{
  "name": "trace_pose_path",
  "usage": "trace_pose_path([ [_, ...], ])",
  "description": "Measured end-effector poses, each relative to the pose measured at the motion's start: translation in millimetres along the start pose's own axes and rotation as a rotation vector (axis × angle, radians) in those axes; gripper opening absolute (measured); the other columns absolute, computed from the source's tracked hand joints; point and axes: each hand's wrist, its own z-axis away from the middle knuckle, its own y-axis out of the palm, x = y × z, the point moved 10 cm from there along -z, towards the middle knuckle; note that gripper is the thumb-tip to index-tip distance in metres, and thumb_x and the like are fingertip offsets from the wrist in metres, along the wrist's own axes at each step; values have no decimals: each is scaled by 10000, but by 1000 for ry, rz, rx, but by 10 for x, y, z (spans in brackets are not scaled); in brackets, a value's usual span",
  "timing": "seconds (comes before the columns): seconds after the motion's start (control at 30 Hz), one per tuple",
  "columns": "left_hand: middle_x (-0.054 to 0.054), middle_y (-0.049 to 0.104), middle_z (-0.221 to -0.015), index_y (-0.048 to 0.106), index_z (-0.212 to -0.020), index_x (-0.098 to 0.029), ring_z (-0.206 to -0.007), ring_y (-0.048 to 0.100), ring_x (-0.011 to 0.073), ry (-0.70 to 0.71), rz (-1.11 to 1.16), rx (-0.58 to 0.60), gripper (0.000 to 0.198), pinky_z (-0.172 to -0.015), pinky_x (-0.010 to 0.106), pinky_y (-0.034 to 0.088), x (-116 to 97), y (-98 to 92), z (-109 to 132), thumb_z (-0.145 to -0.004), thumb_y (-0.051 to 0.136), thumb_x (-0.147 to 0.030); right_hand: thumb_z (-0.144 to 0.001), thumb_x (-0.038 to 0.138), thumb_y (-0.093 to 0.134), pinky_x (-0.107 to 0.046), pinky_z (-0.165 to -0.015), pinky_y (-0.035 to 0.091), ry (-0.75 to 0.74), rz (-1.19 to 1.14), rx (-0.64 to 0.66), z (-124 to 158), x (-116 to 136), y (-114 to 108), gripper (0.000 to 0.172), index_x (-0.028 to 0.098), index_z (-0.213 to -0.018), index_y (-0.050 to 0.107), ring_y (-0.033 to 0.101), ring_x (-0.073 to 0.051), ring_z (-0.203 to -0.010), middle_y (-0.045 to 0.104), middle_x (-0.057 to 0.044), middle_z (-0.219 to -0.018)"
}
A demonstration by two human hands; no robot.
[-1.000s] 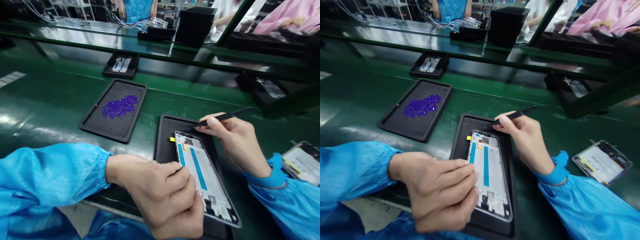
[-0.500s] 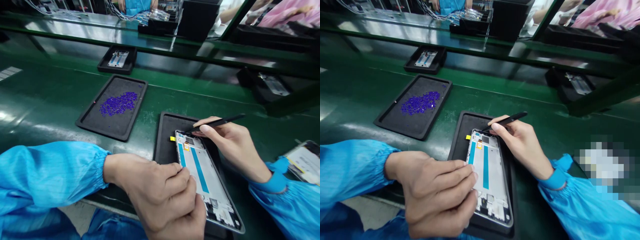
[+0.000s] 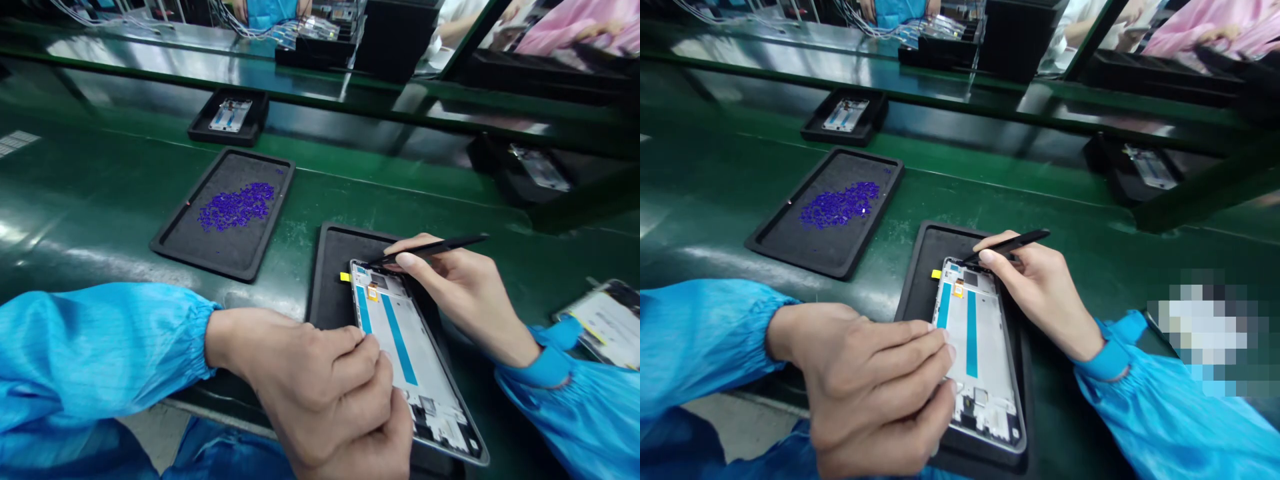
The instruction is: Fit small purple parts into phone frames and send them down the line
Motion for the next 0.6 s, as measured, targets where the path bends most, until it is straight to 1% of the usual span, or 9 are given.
trace_pose_path([
  [0.13,68,759,-849,744,-964,-195,-799,736,211,-13,12,-5,194,-692,294,646,-5,0,-3,-960,568,-277,-958,403,625,-286,-719,516,-41,13,7,8,46,-7,233,201,-916,732,663,-195,-859,721,-48,-982],
  [0.2,69,762,-853,751,-955,-195,-804,738,215,-50,21,1,191,-701,303,647,12,8,-10,-953,576,-271,-952,407,634,-291,-735,532,-32,6,1,15,33,-25,226,212,-923,745,673,-201,-879,724,-47,-1003],
  [0.37,53,764,-849,770,-923,-221,-793,733,206,-138,36,12,209,-695,304,644,60,10,-30,-952,565,-250,-946,468,646,-326,-809,568,114,-113,11,27,-130,-31,279,214,-931,760,715,-215,-886,742,-48,-1059],
  [0.43,51,763,-850,768,-923,-222,-790,730,203,-138,46,16,211,-697,304,644,51,15,-38,-953,561,-249,-950,471,639,-320,-827,566,138,-122,30,27,-155,-13,292,209,-947,769,719,-212,-900,750,-50,-1051],
  [0.53,64,761,-849,764,-916,-204,-786,730,212,-152,57,13,212,-703,316,648,46,22,-40,-951,561,-253,-954,454,627,-304,-846,564,109,-68,40,13,-120,-4,298,207,-908,788,713,-205,-920,750,-50,-1062],
  [0.6,72,759,-843,761,-902,-196,-786,733,217,-169,59,-2,220,-708,325,651,54,14,-35,-953,556,-257,-953,444,618,-301,-833,574,86,-33,36,3,-91,-5,305,206,-875,793,711,-210,-926,746,-54,-1071],
])
